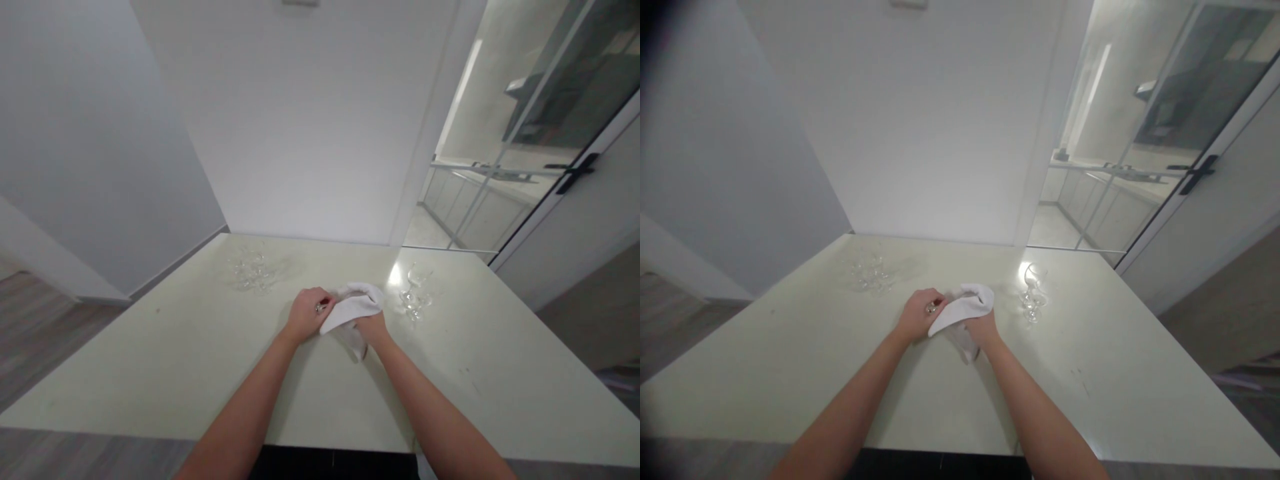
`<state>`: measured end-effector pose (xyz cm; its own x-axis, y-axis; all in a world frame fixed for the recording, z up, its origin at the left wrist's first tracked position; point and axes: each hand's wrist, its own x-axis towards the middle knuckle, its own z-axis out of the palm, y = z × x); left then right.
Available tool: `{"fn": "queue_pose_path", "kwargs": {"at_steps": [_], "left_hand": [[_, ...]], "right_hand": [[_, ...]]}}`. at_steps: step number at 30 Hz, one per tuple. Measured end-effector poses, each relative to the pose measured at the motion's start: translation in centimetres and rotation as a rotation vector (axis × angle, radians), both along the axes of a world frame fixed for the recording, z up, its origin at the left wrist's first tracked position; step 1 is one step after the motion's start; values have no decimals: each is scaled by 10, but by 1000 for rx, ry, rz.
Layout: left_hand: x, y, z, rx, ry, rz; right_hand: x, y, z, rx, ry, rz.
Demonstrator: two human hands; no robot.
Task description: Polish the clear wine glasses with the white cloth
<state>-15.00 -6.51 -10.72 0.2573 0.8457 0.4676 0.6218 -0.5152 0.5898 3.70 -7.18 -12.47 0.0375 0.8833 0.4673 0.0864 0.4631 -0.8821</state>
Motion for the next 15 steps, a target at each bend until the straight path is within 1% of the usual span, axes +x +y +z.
{"fn": "queue_pose_path", "kwargs": {"at_steps": [1,3,4,6,7,8,11,12,13,15], "left_hand": [[-1,-1,3,71,117,-56],[-3,0,9,135,262,-151],[-3,2,11,140,288,-173],[-2,7,14,100,252,-181],[1,10,15,40,192,-191],[4,14,15,-55,109,-216],[17,20,12,-459,-216,-328],[23,20,10,-572,-336,-346],[28,20,7,-654,-450,-346],[37,17,2,-732,-633,-313]], "right_hand": [[0,1,1,-11,31,-13],[1,3,3,-39,91,-35],[1,5,4,-53,122,-42],[0,9,7,-73,181,-65],[-1,11,8,-83,216,-79],[-2,14,10,-99,259,-94],[-8,23,11,-207,446,-119],[-9,25,10,-246,510,-116],[-10,28,9,-281,563,-105],[-11,32,4,-329,626,-60]]}}
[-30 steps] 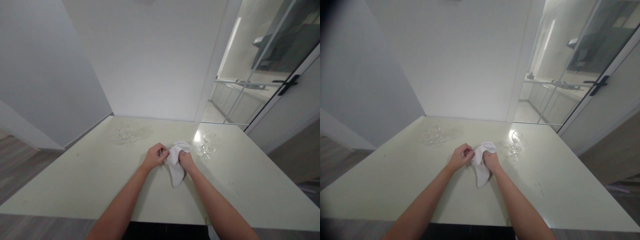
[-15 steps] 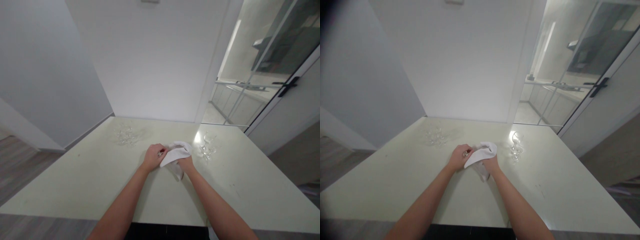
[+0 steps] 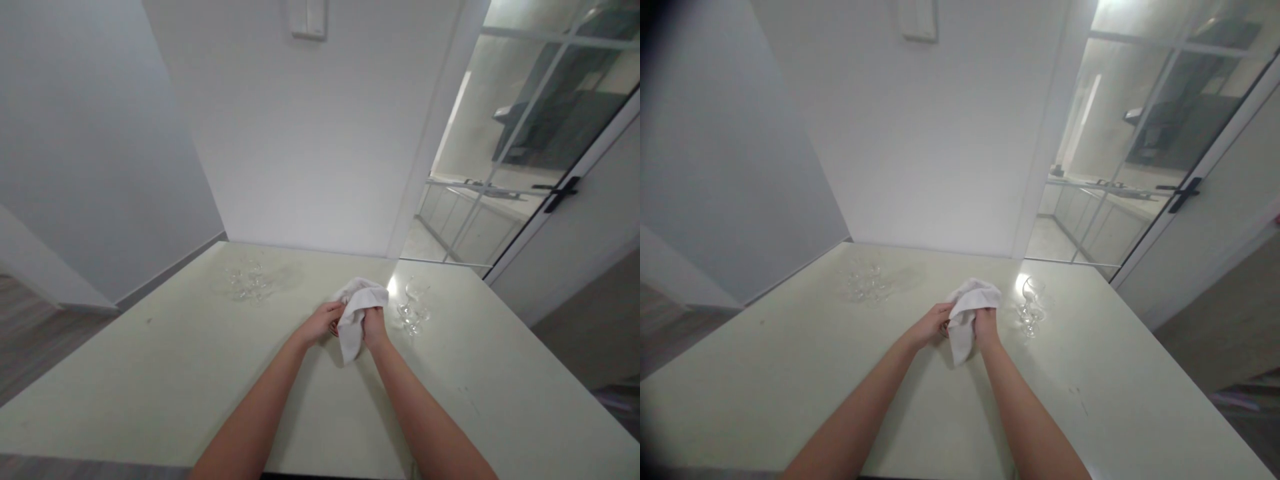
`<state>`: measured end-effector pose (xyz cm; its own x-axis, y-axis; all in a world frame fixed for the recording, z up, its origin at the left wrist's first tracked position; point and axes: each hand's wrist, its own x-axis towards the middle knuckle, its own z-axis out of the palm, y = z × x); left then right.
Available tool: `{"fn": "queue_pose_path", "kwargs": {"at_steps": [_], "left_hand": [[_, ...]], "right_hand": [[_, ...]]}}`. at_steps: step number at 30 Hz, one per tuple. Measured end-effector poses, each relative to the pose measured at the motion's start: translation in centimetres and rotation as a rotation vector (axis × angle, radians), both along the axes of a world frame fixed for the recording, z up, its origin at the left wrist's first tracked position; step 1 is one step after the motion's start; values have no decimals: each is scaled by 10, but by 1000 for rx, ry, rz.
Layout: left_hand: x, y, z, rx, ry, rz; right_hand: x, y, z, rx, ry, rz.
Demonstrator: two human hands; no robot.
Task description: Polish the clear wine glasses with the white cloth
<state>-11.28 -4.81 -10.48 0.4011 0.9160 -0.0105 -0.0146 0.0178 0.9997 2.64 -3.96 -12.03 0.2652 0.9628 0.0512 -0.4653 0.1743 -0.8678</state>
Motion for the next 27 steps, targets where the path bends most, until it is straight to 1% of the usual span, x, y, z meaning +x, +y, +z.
{"fn": "queue_pose_path", "kwargs": {"at_steps": [2,4,5,7,8,9,11,13,14,15,16,17,18,19,21,22,23,24,26,27], "left_hand": [[7,-3,-4,-58,-85,49],[11,-4,-7,-93,-145,87],[12,-4,-8,-99,-178,118],[13,-2,-11,-67,-219,204],[12,-1,-12,-12,-202,248],[10,0,-13,76,-156,276],[5,0,-12,317,0,254],[-2,-2,-9,559,171,223],[-5,-4,-7,651,227,250],[-8,-6,-4,716,258,311],[-9,-8,-1,752,263,395],[-9,-9,1,762,243,480],[-9,-10,3,746,206,541],[-8,-11,4,708,164,574],[-6,-10,5,578,71,574],[-6,-9,5,498,14,545],[-6,-9,5,416,-51,497],[-8,-8,4,333,-126,425],[-10,-8,4,181,-276,237],[-11,-7,5,127,-334,159]], "right_hand": [[2,1,-5,-4,24,77],[3,0,-10,-5,3,184],[3,-2,-12,-4,-33,235],[0,-7,-16,-8,-146,287],[-3,-10,-18,-10,-206,286],[-6,-12,-20,-9,-258,274],[-10,-13,-22,7,-320,242],[-9,-11,-23,45,-335,184],[-6,-9,-23,67,-347,131],[-3,-8,-22,90,-375,76],[1,-6,-22,118,-425,33],[5,-6,-21,154,-499,18],[7,-6,-21,200,-589,34],[8,-7,-20,252,-679,77],[7,-12,-17,343,-786,197],[5,-15,-16,359,-778,263],[4,-18,-15,344,-733,342],[2,-22,-14,293,-657,434],[1,-27,-12,115,-483,641],[1,-28,-11,37,-418,695]]}}
